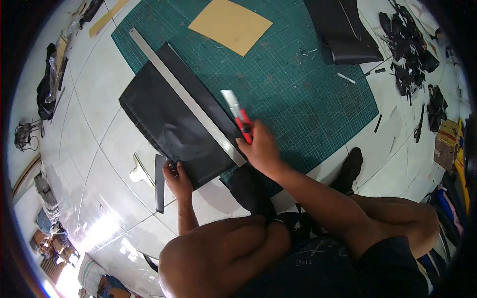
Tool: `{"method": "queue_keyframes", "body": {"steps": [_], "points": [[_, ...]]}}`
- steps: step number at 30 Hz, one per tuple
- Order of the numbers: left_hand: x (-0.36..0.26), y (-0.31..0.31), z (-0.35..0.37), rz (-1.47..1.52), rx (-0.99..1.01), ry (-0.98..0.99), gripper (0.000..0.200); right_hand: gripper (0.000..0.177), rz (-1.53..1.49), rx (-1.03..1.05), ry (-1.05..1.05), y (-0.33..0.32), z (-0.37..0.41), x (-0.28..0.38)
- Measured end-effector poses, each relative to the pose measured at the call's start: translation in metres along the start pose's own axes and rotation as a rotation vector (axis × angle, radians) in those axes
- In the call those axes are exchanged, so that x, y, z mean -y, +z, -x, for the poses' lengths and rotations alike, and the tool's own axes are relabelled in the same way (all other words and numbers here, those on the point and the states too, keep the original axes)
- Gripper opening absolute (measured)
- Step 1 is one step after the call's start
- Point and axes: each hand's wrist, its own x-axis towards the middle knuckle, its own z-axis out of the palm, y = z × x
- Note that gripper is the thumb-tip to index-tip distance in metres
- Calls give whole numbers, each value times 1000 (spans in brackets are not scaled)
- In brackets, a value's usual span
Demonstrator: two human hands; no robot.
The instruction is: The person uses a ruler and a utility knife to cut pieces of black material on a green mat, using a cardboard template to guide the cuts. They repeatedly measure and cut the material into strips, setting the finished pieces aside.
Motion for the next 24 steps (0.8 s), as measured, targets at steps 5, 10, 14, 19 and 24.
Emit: {"method": "queue_keyframes", "body": {"steps": [5,10,14,19,24], "points": [[2,-1,1,1,4,0,40,29,5,-27,-55,24,-3,9],[-5,3,1,17,-25,-11,38,36,27,34,127,25,-11,14],[-10,1,1,-6,-30,-11,37,46,-91,115,232,17,-18,19],[-6,2,2,21,-30,-21,36,44,19,155,269,17,-21,24],[-11,0,2,-11,-25,-17,36,43,15,138,186,21,-20,23]]}}
